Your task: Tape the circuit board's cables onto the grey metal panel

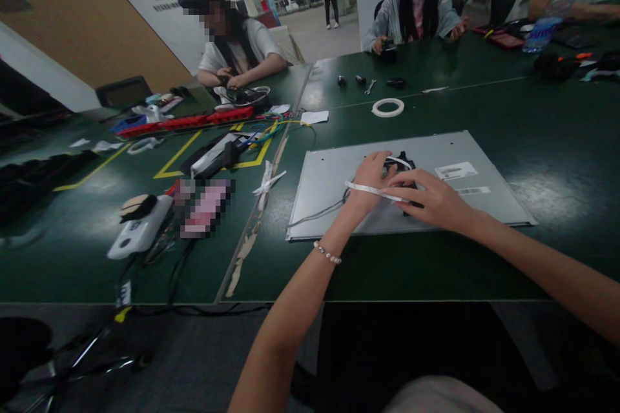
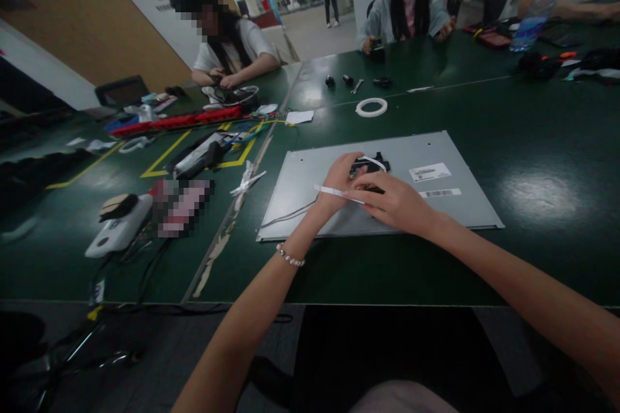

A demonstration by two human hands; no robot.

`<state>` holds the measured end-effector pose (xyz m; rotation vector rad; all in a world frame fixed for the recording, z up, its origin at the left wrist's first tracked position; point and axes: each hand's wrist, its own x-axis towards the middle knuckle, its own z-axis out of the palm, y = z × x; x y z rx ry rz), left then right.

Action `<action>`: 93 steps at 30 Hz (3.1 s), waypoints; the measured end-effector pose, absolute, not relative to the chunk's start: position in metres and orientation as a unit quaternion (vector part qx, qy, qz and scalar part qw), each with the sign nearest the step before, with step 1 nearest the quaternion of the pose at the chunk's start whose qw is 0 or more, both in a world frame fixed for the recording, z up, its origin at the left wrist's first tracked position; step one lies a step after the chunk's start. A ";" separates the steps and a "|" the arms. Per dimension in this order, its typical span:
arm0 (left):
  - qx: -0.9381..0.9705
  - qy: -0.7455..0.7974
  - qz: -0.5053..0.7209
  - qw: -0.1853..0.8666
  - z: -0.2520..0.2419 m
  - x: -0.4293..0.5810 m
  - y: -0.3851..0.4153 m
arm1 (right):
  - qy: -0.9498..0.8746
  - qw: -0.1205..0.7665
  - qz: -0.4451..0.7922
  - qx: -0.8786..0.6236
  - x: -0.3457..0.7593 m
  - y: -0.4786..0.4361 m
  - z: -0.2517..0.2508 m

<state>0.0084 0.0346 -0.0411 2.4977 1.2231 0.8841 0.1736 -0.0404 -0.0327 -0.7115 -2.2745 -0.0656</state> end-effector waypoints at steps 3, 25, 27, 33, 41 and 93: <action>0.853 0.412 0.302 0.107 -0.043 0.011 0.032 | -0.880 0.401 -0.029 -0.254 0.174 -0.044 -0.030; 0.660 0.396 0.260 0.582 0.004 -0.032 0.035 | -0.855 0.377 -0.105 -0.342 0.199 -0.036 -0.034; 0.661 0.378 0.265 0.592 0.005 -0.036 0.037 | -0.857 0.375 -0.082 -0.343 0.197 -0.037 -0.035; 0.662 0.377 0.276 0.586 0.007 -0.042 0.038 | -0.861 0.384 -0.056 -0.329 0.190 -0.039 -0.036; 0.635 0.390 0.272 0.609 0.007 -0.044 0.039 | -0.835 0.405 -0.050 -0.369 0.194 -0.034 -0.038; 0.829 0.522 -0.057 0.189 0.001 -0.107 0.054 | -0.909 0.164 -0.232 -0.305 0.104 -0.021 -0.034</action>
